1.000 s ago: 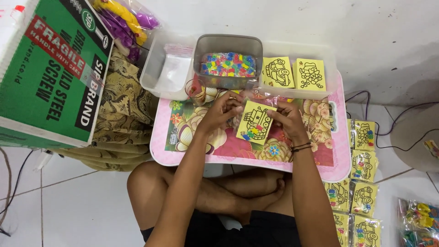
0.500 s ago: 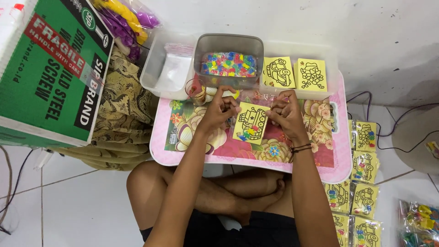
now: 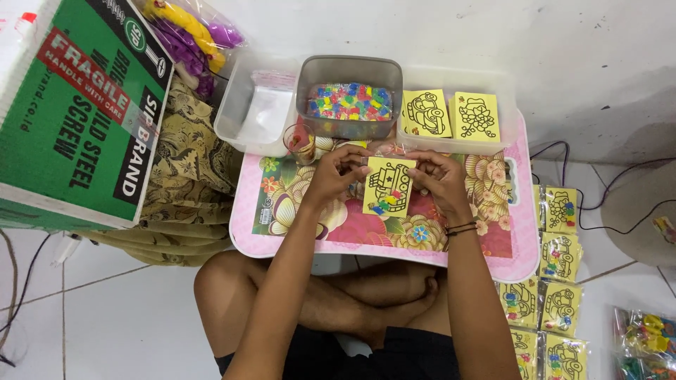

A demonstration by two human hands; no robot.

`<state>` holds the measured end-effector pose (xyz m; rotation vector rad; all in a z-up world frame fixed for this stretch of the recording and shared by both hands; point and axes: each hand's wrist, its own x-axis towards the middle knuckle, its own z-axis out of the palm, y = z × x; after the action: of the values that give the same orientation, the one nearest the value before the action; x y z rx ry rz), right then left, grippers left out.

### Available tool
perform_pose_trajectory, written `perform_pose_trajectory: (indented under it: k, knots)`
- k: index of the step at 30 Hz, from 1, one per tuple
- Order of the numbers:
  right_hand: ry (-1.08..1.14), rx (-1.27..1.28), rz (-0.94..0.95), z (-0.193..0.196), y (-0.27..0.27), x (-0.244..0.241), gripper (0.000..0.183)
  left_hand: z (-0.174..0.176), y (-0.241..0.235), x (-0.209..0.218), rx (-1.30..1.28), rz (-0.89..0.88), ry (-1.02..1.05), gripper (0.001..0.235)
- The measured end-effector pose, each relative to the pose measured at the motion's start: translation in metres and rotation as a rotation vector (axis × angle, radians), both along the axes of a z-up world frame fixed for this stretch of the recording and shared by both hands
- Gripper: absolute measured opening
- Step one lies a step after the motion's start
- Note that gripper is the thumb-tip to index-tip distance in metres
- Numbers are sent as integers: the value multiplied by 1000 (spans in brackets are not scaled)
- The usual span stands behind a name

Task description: The person places yellow illustrated stickers into small plastic bags by hand and aligns them on the floor.

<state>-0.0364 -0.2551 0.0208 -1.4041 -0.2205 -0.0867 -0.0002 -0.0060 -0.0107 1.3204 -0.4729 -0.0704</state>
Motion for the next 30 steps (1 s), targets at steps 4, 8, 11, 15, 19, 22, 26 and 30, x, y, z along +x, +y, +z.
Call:
perform_pose_trajectory:
  k: [4, 8, 11, 15, 19, 22, 26, 30]
  knots:
    - [-14, 22, -8, -2, 2, 1, 27, 2, 0, -1, 8, 16, 12, 34]
    - [-3, 29, -36, -11, 0, 2, 16, 8, -3, -4, 22, 49, 4, 27]
    - [-30, 20, -65, -14, -2, 5, 12, 1, -4, -2, 48, 89, -13, 18]
    - [-76, -35, -93, -17, -2, 8, 16, 8, -1, 1, 209, 182, -182, 10]
    - [-103, -66, -101, -13, -1, 5, 21, 12, -3, -5, 179, 193, -194, 11]
    - [71, 72, -88, -20, -2, 4, 15, 4, -3, -5, 142, 133, -45, 11]
    - [70, 40, -107, -28, -6, 8, 13, 9, -3, -7, 156, 166, -47, 9]
    - [77, 43, -127, -29, -6, 7, 12, 19, -4, -11, 130, 184, -59, 12]
